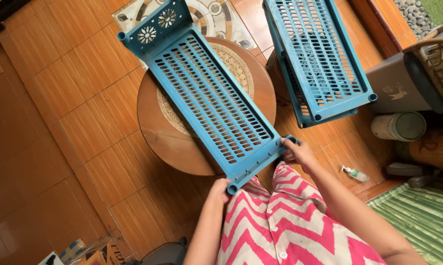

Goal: The person disassembles a blue plastic crate by hand, removing the side panels and separating the components. The crate is taken apart piece by piece and the parts are placed on a round wooden table.

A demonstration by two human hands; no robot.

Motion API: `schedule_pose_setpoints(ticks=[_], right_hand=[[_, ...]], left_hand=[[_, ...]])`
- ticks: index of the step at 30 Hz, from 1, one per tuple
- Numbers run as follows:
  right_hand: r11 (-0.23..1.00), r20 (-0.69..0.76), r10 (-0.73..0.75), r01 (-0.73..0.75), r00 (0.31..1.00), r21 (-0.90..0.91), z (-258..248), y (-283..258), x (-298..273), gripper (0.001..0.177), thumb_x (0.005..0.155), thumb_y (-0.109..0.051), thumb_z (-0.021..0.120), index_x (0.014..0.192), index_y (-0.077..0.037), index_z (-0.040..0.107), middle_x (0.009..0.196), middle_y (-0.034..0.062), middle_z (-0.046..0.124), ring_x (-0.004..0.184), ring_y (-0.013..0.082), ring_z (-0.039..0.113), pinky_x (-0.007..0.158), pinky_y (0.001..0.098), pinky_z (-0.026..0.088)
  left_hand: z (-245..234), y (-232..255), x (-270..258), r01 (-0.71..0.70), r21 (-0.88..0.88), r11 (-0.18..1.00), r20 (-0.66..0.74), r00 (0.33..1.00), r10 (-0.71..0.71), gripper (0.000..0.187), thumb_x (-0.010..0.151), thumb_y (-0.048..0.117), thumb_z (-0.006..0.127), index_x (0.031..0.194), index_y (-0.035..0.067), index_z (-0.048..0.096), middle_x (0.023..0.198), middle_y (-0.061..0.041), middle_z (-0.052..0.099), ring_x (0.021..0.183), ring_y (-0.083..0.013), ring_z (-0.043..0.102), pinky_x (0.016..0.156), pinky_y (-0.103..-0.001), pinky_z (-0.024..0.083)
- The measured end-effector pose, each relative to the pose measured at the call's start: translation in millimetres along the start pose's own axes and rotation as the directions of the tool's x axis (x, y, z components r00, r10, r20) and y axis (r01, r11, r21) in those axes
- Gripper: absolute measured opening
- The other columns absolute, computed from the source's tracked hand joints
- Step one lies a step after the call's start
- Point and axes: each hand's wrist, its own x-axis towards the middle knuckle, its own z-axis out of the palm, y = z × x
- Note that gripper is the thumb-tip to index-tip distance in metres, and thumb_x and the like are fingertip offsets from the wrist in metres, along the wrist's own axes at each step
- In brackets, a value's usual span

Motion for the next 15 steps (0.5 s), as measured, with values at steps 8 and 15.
schedule_pose_setpoints(ticks=[8, 15], right_hand=[[0.960, 0.159, 0.206, -0.231, 0.966, 0.160, 72.4, 47.7, 4.1, 0.033, 0.088, -0.021, 0.072, 0.106, 0.005, 0.065, 0.086, 0.0141, 0.069, 0.067, 0.0261, 0.072, 0.062, 0.0418, 0.063], [0.958, 0.037, 0.154, -0.158, 0.987, 0.238, 102.9, 66.2, -1.8, 0.023, 0.087, -0.005, 0.063, 0.105, 0.009, 0.067, 0.094, 0.0200, 0.075, 0.076, 0.0301, 0.075, 0.070, 0.0418, 0.065]], left_hand=[[25.5, -8.3, 6.3, -0.038, -0.033, 0.999, -0.081, 0.996, 0.035, 0.033, 0.085, -0.005, 0.048, 0.113, -0.013, 0.063, 0.102, -0.025, 0.069, 0.088, -0.0360, 0.070, 0.076, -0.047, 0.061], [7.3, 63.1, 8.5, -0.186, 0.762, 0.620, -0.141, 0.887, 0.439, 0.055, 0.096, 0.031, 0.061, 0.123, -0.017, 0.063, 0.117, -0.030, 0.072, 0.108, -0.0357, 0.070, 0.096, -0.048, 0.054]])
